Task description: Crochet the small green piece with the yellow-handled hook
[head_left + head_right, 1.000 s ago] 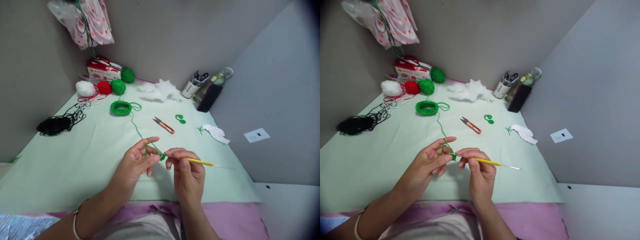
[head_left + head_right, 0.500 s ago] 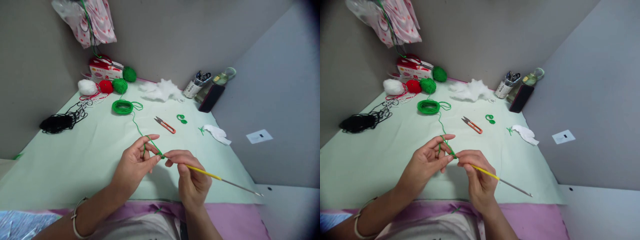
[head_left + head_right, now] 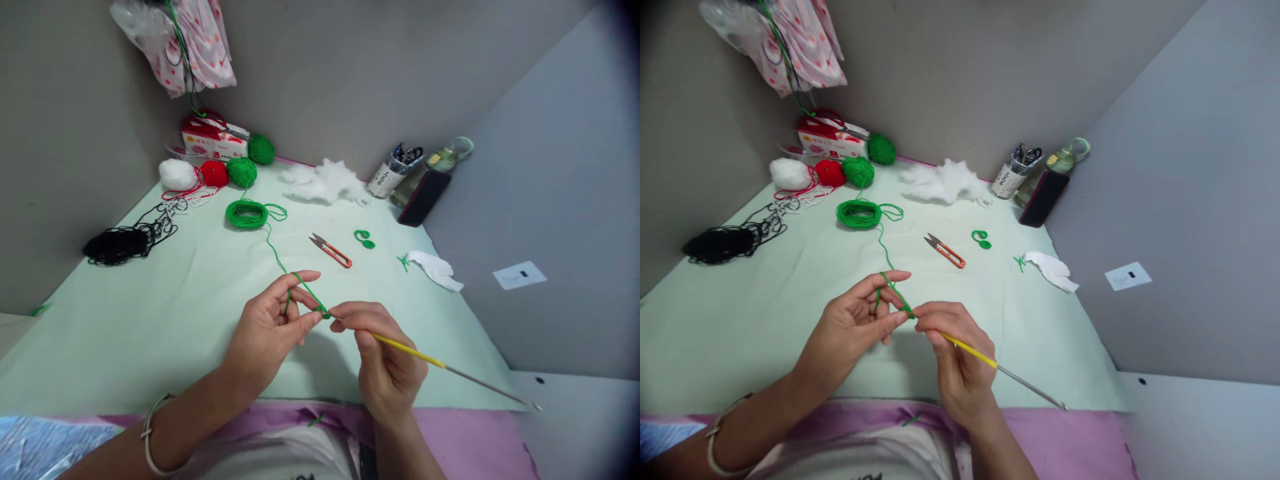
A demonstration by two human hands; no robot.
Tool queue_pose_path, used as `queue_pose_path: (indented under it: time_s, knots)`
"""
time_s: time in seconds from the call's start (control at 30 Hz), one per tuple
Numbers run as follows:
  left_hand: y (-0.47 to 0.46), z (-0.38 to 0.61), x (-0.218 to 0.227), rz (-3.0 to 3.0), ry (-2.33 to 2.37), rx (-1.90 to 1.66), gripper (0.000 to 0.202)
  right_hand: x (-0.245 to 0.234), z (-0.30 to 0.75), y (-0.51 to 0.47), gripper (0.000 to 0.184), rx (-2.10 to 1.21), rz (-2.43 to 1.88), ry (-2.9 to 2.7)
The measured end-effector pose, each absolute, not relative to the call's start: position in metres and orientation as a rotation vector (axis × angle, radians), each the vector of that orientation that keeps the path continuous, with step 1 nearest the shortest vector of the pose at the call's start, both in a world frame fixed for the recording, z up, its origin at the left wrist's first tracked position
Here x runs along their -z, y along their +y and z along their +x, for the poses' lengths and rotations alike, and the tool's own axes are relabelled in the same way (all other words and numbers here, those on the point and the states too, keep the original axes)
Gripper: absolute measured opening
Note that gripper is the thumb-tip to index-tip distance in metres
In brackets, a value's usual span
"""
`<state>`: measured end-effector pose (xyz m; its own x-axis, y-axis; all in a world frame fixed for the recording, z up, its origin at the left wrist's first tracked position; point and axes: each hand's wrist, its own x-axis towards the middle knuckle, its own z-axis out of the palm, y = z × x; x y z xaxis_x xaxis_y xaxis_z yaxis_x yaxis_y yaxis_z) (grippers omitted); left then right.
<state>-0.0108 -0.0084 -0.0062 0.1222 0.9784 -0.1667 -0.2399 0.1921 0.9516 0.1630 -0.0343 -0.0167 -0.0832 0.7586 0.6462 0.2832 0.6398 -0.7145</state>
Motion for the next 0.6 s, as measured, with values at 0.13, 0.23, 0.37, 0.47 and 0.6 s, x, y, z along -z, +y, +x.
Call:
queue_pose_path:
  time_s: [0.13, 0.23, 0.37, 0.47, 0.6]
  knots:
    - [-0.0089, -0.0122, 0.0062, 0.915, 1.018, -1.115, 0.045, 0.0152, 0.1630, -0.0355, 0.026, -0.480, -0.869, -1.650]
    - [-0.0082, -0.0133, 0.0063, 0.895, 1.010, -1.116, 0.045, 0.0146, 0.1634, -0.0356, 0.026, -0.477, -0.863, -1.643]
    - [-0.0072, -0.0141, 0.0063, 0.887, 1.008, -1.111, 0.045, 0.0144, 0.1632, -0.0345, 0.026, -0.473, -0.873, -1.655]
    - [-0.0085, -0.0142, 0.0076, 0.906, 1.017, -1.104, 0.043, 0.0152, 0.1634, -0.0352, 0.026, -0.445, -0.893, -1.695]
    - [-0.0106, -0.0139, 0.0086, 0.927, 1.030, -1.109, 0.043, 0.0156, 0.1658, -0.0381, 0.026, -0.400, -0.917, -1.749]
